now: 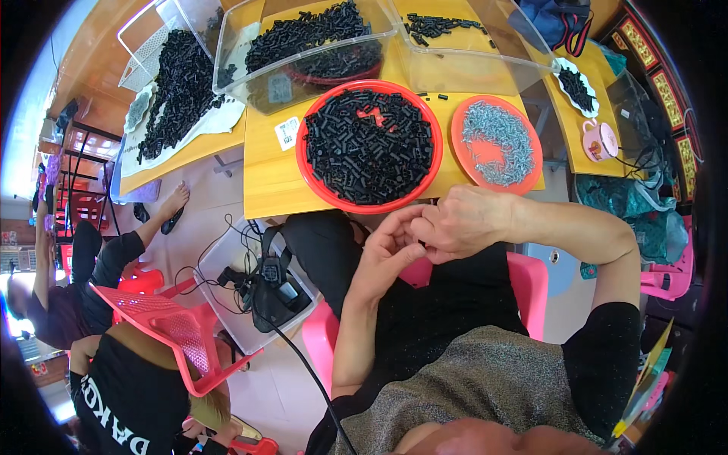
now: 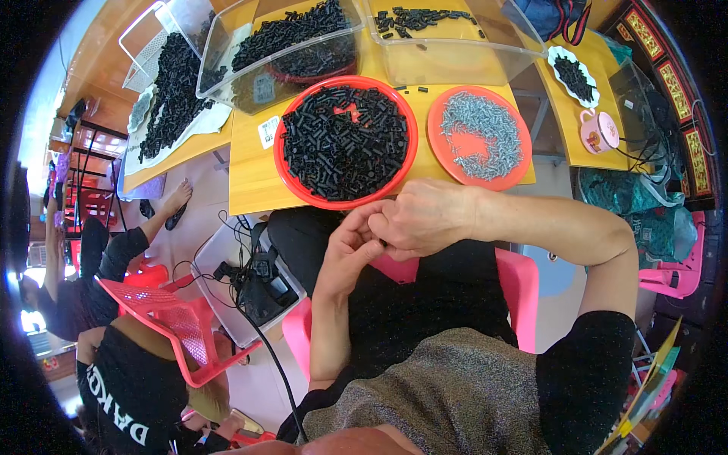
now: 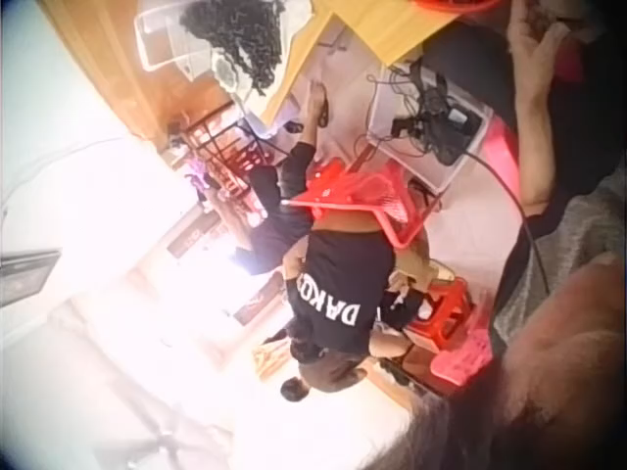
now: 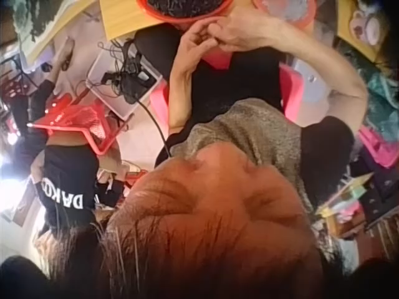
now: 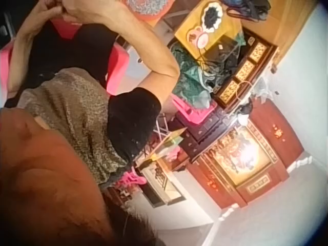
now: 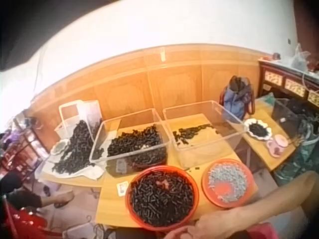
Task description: Manually assembling small silver rings onto black cylindrical components at a workbench.
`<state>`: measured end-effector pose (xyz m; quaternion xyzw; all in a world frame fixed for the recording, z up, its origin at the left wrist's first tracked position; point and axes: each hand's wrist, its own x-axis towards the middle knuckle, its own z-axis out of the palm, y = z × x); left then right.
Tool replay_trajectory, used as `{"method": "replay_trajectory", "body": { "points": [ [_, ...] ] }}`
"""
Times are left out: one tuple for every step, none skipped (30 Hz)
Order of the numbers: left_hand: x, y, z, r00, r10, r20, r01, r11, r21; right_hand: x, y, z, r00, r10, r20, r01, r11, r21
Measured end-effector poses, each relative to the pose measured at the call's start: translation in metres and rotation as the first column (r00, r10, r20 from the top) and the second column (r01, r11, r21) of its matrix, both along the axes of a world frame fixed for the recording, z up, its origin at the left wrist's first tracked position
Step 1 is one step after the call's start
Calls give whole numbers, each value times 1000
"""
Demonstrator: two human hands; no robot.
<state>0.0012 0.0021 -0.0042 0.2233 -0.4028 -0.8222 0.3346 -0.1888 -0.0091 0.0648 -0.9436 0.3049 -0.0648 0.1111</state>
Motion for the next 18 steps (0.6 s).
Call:
{"method": "replay_trajectory", "body": {
  "points": [
    [-2, 3, -2, 1000, -19, -7, 19, 1000, -5, 0, 1, -1, 1000, 1, 0, -1, 1000, 0],
    [-2, 5, -3, 999, -38, -15, 38, 999, -10, -1, 1, -2, 1000, 18, 9, -18, 999, 38],
    [-3, 5, -2, 998, -52, -35, 51, 998, -32, -1, 1, -3, 999, 35, 19, -36, 996, 76],
    [-3, 5, -1, 998, -51, -35, 50, 998, -33, -2, 2, -5, 999, 35, 19, -37, 996, 76],
    [-4, 6, 0, 996, -58, -63, 57, 998, -28, -3, 2, -7, 998, 42, 37, -44, 996, 76],
    [-4, 7, 0, 994, -65, -92, 63, 998, -24, -4, 3, -9, 997, 48, 54, -52, 996, 76],
    [-4, 6, -1, 994, -66, -92, 64, 998, -25, -4, 3, -11, 997, 47, 54, -51, 996, 76],
    [-4, 6, -3, 993, -73, -98, 70, 997, -29, -5, 3, -13, 997, 44, 66, -50, 995, 89],
    [-5, 6, -5, 991, -79, -104, 76, 997, -33, -6, 4, -15, 996, 41, 79, -49, 994, 101],
    [-5, 6, -4, 992, -78, -104, 75, 997, -32, -5, 4, -16, 996, 41, 79, -49, 994, 102],
    [-5, 6, -3, 993, -71, -91, 69, 997, -23, -5, 4, -17, 995, 39, 92, -50, 991, 127],
    [-5, 5, -3, 995, -63, -78, 63, 998, -13, -4, 4, -19, 994, 36, 104, -51, 987, 153],
    [-5, 5, -3, 995, -66, -77, 65, 998, -15, -5, 5, -20, 994, 34, 105, -50, 987, 150],
    [-5, 5, -2, 995, -71, -69, 71, 997, 0, -6, 5, -21, 993, 28, 116, -45, 989, 142],
    [-6, 5, -2, 995, -77, -61, 78, 997, 15, -6, 6, -21, 992, 22, 127, -39, 990, 134],
    [-6, 5, -2, 995, -77, -61, 78, 997, 16, -6, 5, -22, 992, 22, 127, -39, 990, 134],
    [-6, 5, -2, 996, -62, -61, 63, 998, 16, -6, 5, -22, 987, 6, 163, -29, 990, 136],
    [-6, 5, -2, 997, -46, -61, 47, 999, 15, -6, 5, -23, 980, -10, 198, -18, 990, 138]
  ]
}}
